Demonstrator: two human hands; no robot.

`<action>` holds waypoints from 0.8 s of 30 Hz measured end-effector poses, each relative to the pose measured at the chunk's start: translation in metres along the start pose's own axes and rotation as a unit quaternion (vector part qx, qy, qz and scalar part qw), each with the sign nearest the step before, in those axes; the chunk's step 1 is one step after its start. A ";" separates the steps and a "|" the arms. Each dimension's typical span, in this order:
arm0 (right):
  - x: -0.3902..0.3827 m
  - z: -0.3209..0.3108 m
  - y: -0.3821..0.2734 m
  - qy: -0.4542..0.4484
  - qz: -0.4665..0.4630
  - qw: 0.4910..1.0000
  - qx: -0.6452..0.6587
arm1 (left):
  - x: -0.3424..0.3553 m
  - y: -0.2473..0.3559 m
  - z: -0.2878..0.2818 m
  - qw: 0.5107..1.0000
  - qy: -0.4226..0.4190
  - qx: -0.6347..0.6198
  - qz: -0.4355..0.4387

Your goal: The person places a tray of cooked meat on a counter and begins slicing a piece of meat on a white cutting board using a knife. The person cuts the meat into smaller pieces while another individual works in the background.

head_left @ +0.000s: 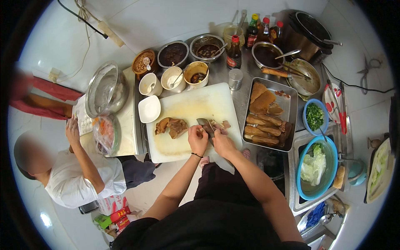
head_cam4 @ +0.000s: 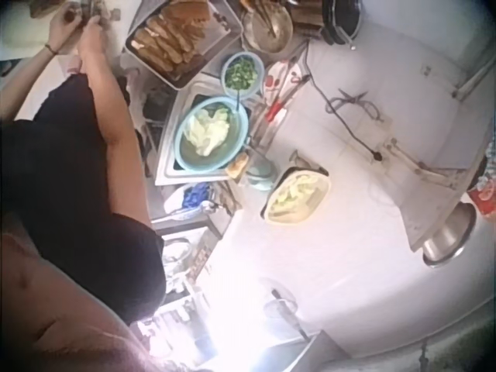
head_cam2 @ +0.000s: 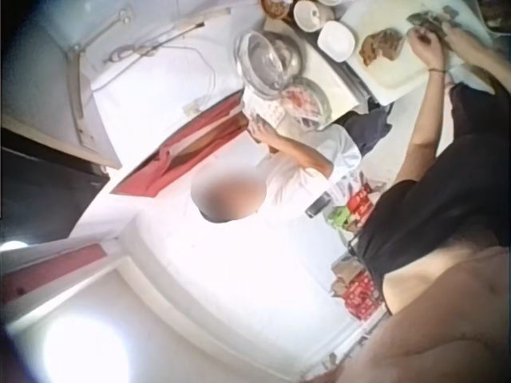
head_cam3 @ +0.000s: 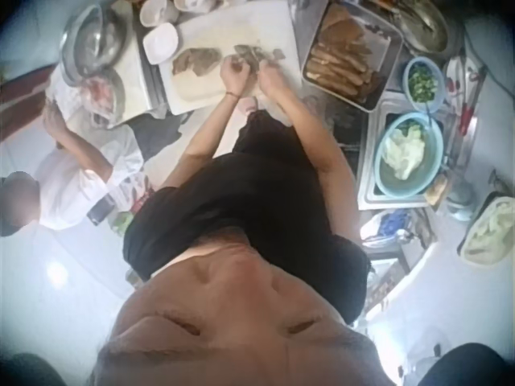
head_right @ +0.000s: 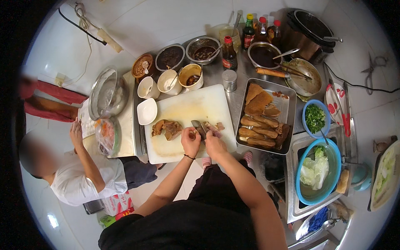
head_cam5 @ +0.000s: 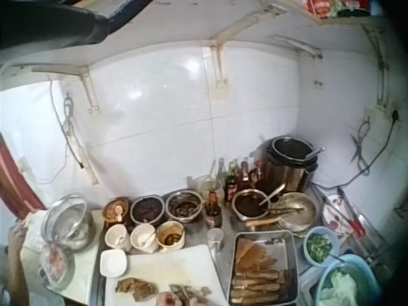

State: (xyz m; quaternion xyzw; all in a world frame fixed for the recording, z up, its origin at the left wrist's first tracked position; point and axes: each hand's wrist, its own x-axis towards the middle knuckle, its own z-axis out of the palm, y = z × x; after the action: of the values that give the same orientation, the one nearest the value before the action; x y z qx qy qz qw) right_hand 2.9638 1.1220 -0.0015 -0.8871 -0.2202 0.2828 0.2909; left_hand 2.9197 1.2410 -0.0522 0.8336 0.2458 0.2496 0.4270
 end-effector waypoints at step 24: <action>-0.017 -0.021 -0.029 0.016 0.006 0.991 -0.136 | -0.007 -0.010 -0.005 0.999 -0.016 -0.027 0.045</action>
State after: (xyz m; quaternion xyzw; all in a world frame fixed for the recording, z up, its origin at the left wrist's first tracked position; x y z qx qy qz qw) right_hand 2.9578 1.1253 0.0377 -0.9240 -0.2467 0.2379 0.1694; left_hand 2.9094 1.2444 -0.0597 0.8357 0.1947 0.2618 0.4417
